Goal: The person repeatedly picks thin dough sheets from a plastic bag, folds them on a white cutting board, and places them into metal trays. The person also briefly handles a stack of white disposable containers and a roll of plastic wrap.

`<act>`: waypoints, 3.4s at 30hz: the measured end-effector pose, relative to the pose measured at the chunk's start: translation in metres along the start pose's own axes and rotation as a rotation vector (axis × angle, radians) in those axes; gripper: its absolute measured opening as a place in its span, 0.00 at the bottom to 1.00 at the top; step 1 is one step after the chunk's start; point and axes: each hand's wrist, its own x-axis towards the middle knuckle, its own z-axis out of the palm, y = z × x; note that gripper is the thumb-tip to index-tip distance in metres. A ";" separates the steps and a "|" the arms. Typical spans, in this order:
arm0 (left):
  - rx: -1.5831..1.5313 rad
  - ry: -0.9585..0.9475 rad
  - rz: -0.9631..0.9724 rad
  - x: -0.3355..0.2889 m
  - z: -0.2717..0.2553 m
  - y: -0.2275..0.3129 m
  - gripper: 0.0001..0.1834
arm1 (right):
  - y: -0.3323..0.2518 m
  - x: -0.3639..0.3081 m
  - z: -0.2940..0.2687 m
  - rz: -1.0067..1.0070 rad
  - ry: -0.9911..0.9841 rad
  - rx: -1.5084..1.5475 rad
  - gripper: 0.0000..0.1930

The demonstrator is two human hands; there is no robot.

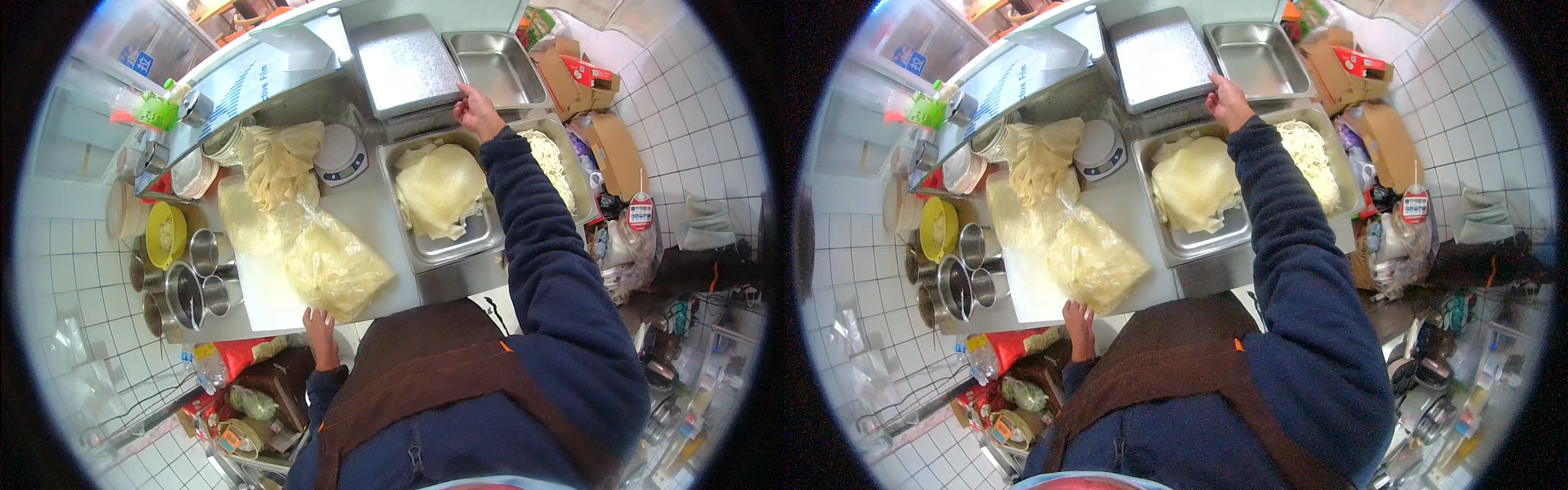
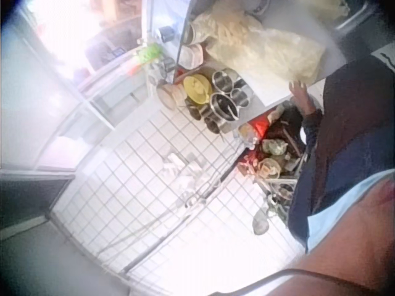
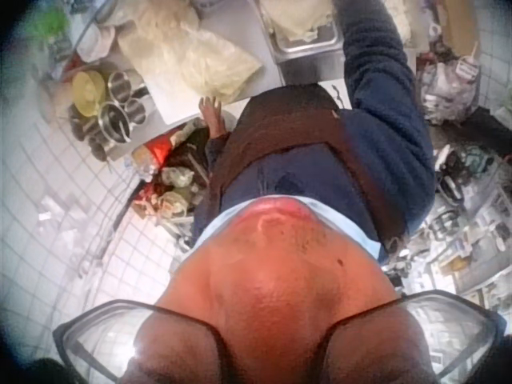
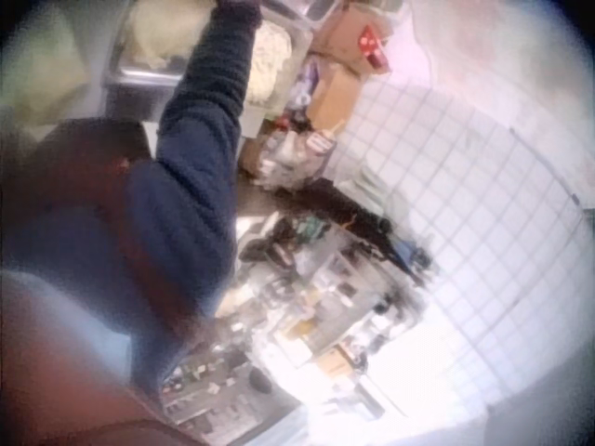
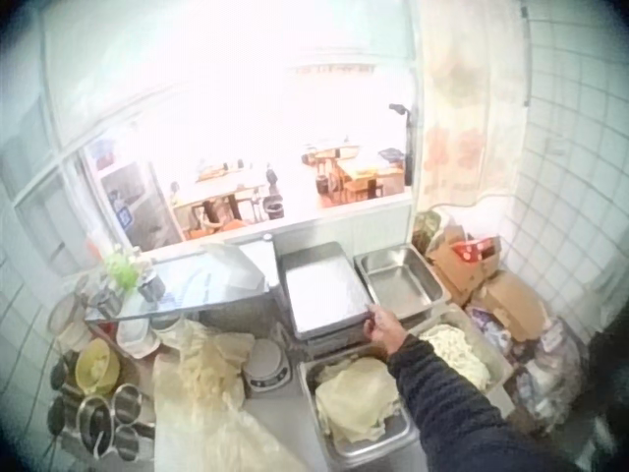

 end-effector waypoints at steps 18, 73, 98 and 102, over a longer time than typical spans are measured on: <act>0.191 -0.107 -0.168 0.074 0.004 0.013 0.27 | -0.028 -0.188 -0.294 -0.392 0.197 0.104 0.15; 0.285 -0.587 0.573 -0.054 0.278 0.219 0.37 | 0.030 -0.189 0.037 0.007 -0.538 -0.436 0.19; 0.623 -0.644 0.884 0.039 0.352 0.204 0.29 | 0.043 0.119 0.079 -0.581 -0.642 -2.119 0.24; 0.624 -0.610 0.674 0.008 0.281 0.159 0.26 | 0.050 0.117 0.094 -0.638 -0.513 -2.137 0.20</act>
